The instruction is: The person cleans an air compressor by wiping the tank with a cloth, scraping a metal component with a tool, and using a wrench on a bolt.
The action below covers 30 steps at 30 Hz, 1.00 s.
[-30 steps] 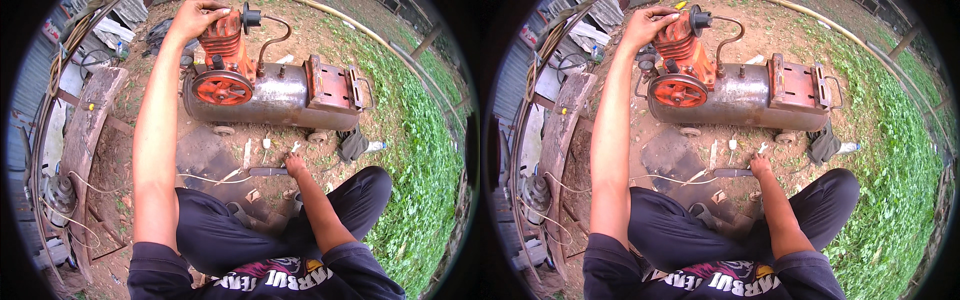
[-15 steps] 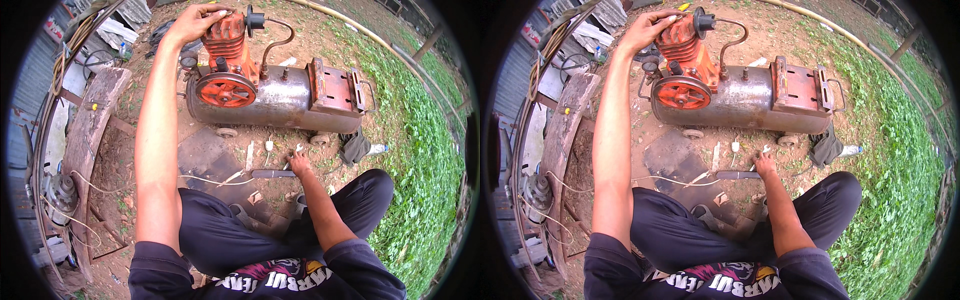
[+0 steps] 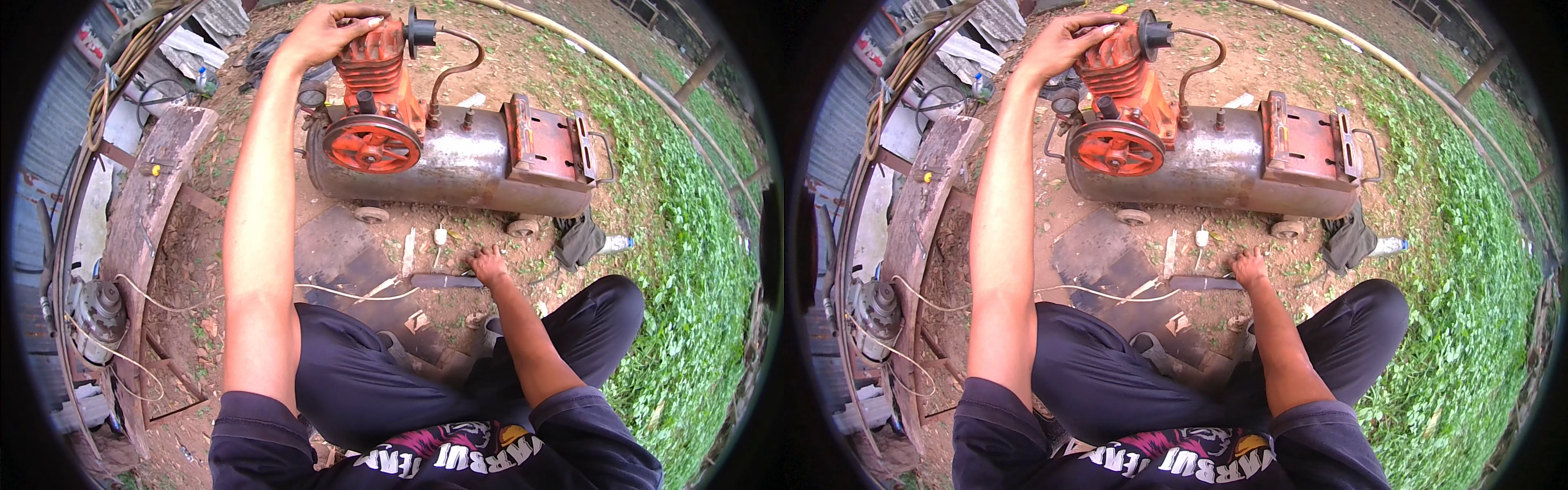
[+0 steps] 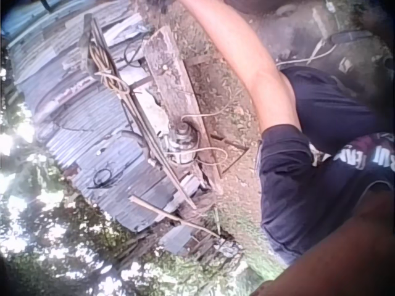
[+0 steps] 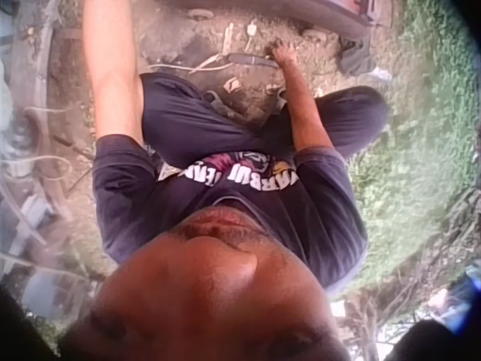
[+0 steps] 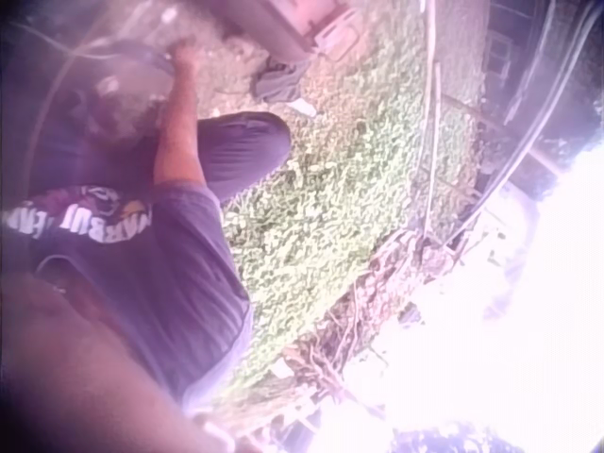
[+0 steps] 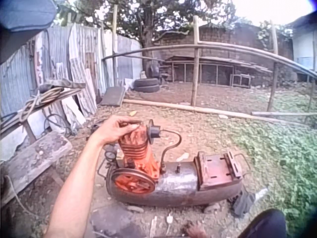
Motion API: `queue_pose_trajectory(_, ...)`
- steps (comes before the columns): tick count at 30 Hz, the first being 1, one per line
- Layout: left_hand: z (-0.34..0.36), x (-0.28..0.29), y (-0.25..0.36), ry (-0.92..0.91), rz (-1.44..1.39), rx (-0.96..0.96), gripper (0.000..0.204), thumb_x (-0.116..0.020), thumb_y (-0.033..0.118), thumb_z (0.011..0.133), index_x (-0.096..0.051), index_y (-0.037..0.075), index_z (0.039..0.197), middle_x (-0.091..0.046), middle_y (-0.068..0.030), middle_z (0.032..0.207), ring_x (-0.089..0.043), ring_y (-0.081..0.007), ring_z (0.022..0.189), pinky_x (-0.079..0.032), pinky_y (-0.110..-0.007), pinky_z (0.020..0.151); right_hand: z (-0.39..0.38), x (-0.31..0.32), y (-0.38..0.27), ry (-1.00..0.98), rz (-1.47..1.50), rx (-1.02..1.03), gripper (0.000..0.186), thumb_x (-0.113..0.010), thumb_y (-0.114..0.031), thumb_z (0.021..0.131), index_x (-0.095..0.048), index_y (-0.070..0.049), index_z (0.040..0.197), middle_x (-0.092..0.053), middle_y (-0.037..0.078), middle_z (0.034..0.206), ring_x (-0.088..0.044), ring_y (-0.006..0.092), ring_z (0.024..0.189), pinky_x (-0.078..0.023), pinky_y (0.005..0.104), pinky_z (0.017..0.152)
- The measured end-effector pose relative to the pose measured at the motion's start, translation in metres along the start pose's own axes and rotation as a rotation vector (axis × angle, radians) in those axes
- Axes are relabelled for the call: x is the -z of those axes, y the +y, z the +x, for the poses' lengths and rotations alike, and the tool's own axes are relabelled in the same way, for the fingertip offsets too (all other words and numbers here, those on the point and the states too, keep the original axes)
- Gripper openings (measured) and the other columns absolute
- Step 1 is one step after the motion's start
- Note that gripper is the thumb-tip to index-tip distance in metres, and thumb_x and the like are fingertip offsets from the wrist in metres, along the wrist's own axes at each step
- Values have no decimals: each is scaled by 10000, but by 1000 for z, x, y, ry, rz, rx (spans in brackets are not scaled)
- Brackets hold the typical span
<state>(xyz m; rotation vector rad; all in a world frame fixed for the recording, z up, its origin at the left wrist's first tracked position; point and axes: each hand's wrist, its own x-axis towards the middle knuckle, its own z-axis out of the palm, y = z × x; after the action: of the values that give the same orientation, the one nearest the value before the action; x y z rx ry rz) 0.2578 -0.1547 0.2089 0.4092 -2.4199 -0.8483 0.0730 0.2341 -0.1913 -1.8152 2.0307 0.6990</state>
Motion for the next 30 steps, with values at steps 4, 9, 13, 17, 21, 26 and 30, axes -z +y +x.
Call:
queue_pose_trajectory(4,7,-7,-7,78,26,-62,318,-641,306,943,-691,98,1178,-671,51,878,-532,-16,725,-449,-207,613,0,-18,11,151,-1,-9,394,-380,-176,975,-531,-201,1338,-597,78,1285,-497,241,1262,-287,504,1104)
queue_pose_trajectory(9,6,-11,-3,110,72,41,284,-680,275,920,-706,71,1116,-686,18,864,-573,-41,765,-476,-220,663,-5,-16,7,144,-13,-25,383,-381,-158,966,-534,-120,1315,-603,90,1265,-506,264,1251,-320,503,1082)
queue_pose_trajectory(13,3,-9,-17,203,35,-110,279,-685,243,918,-690,37,1106,-706,-13,907,-618,-56,839,-504,-226,743,-2,2,2,77,18,-5,329,-403,-167,957,-582,-112,1227,-611,98,1243,-517,264,1234,-343,499,1055)
queue_pose_trajectory(17,12,-16,-16,220,-41,-114,303,-687,233,916,-669,21,1132,-711,-24,942,-639,-66,896,-514,-232,791,1,-10,9,125,6,-36,296,-418,-168,948,-604,-105,1170,-624,99,1212,-546,265,1199,-366,489,1025)
queue_pose_trajectory(21,9,-15,-8,202,-11,-110,308,-686,242,919,-673,23,1135,-710,-21,945,-634,-61,884,-513,-230,774,4,-7,8,60,52,-58,316,-395,-165,961,-631,-125,1167,-630,79,1230,-563,254,1201,-303,510,1095)
queue_pose_trajectory(26,6,-11,-1,154,-21,12,314,-681,275,921,-689,39,1128,-707,-5,941,-612,-46,844,-496,-215,728,2,-12,9,106,84,-37,276,-442,-147,927,-615,-89,1134,-639,128,1161,-613,286,1107,-411,477,983)
queue_pose_trajectory(30,7,-7,0,129,-47,86,314,-662,281,932,-691,49,1142,-707,-3,957,-605,-47,860,-489,-219,746,2,-17,12,68,89,-50,271,-442,-130,920,-615,-86,1125,-641,135,1151,-620,291,1099,-401,499,1000)
